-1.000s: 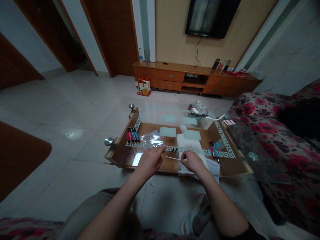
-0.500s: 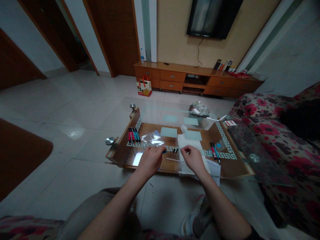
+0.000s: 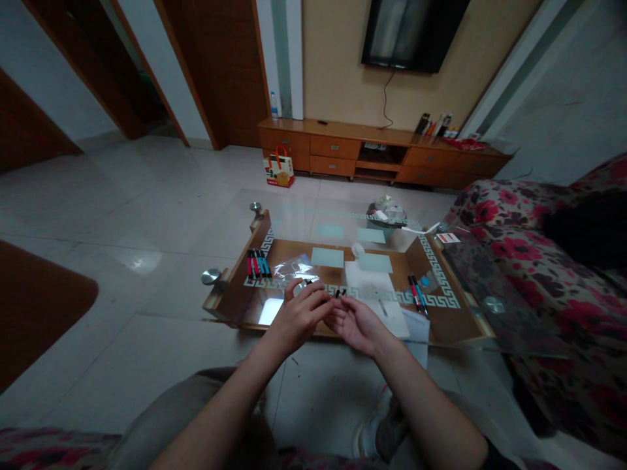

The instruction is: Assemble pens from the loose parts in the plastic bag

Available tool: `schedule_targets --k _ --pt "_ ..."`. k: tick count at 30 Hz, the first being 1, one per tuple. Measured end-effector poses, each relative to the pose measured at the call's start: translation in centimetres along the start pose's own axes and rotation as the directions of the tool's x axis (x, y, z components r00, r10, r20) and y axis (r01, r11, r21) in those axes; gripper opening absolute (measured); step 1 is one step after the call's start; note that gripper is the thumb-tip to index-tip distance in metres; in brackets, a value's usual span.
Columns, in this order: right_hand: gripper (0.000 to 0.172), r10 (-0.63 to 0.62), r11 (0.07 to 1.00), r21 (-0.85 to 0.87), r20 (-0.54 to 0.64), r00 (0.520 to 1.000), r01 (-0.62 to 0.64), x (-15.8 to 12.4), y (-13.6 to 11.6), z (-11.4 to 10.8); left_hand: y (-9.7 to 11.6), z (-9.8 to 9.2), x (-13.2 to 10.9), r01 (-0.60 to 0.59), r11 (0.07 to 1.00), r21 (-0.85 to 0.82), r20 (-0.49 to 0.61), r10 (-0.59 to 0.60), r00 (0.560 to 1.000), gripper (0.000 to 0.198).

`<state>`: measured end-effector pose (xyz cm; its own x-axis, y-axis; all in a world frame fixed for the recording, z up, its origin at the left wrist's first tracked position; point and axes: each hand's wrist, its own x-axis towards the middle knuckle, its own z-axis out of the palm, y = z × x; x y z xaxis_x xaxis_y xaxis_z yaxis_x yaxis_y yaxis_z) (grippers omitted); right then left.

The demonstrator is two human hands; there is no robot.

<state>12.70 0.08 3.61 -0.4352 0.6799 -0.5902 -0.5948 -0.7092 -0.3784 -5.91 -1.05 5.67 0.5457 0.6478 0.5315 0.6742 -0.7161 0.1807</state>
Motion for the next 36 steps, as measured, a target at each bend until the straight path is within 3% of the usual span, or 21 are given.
schedule_targets --k 5,14,17,19,22,26,28,33,36 --pt "0.017 -0.010 1.000 0.020 0.007 1.000 0.010 0.2 -0.1 -0.4 0.0 -0.1 -0.2 0.028 1.000 0.012 0.000 -0.028 1.000 0.030" --pt "0.022 -0.037 0.998 -0.042 0.048 0.998 0.039 0.2 -0.1 -0.2 0.2 -0.9 0.2 0.224 0.974 -0.009 0.058 -0.223 0.973 0.026" --pt "0.037 -0.075 0.992 -0.099 0.046 0.996 0.079 0.0 -0.9 -0.4 0.0 -0.7 0.4 0.328 0.944 -0.028 0.051 -0.326 0.944 0.027" --pt "0.045 -0.148 0.975 -0.161 0.022 0.989 0.150 -0.3 -1.8 -0.7 -0.6 -0.3 0.3 0.440 0.895 -0.068 0.026 -0.440 0.898 0.029" --pt "0.040 -0.349 0.899 -0.305 -0.068 0.935 0.313 -0.3 -3.3 -1.5 -1.8 1.0 0.1 0.592 0.766 -0.252 0.017 -0.608 0.794 0.024" --pt "0.036 -0.571 0.736 -0.511 -0.117 0.813 0.443 0.7 -4.9 -3.5 -3.4 3.2 -0.4 0.688 0.521 -0.505 0.162 -0.726 0.668 0.027" --pt "0.031 -0.611 0.675 -0.591 -0.111 0.784 0.442 1.5 -5.3 -4.8 -3.8 4.1 -0.4 0.687 0.471 -0.553 0.175 -0.741 0.648 0.027" --pt "0.029 -0.617 0.599 -0.722 -0.140 0.774 0.347 3.8 -5.3 -7.8 -4.5 5.1 -0.4 0.666 0.411 -0.622 0.188 -0.748 0.637 0.026" --pt "0.025 -0.686 0.409 -0.852 -0.052 0.726 0.325 4.7 -5.3 -9.0 -4.9 5.2 -0.6 0.718 0.420 -0.555 0.214 -0.762 0.611 0.028"
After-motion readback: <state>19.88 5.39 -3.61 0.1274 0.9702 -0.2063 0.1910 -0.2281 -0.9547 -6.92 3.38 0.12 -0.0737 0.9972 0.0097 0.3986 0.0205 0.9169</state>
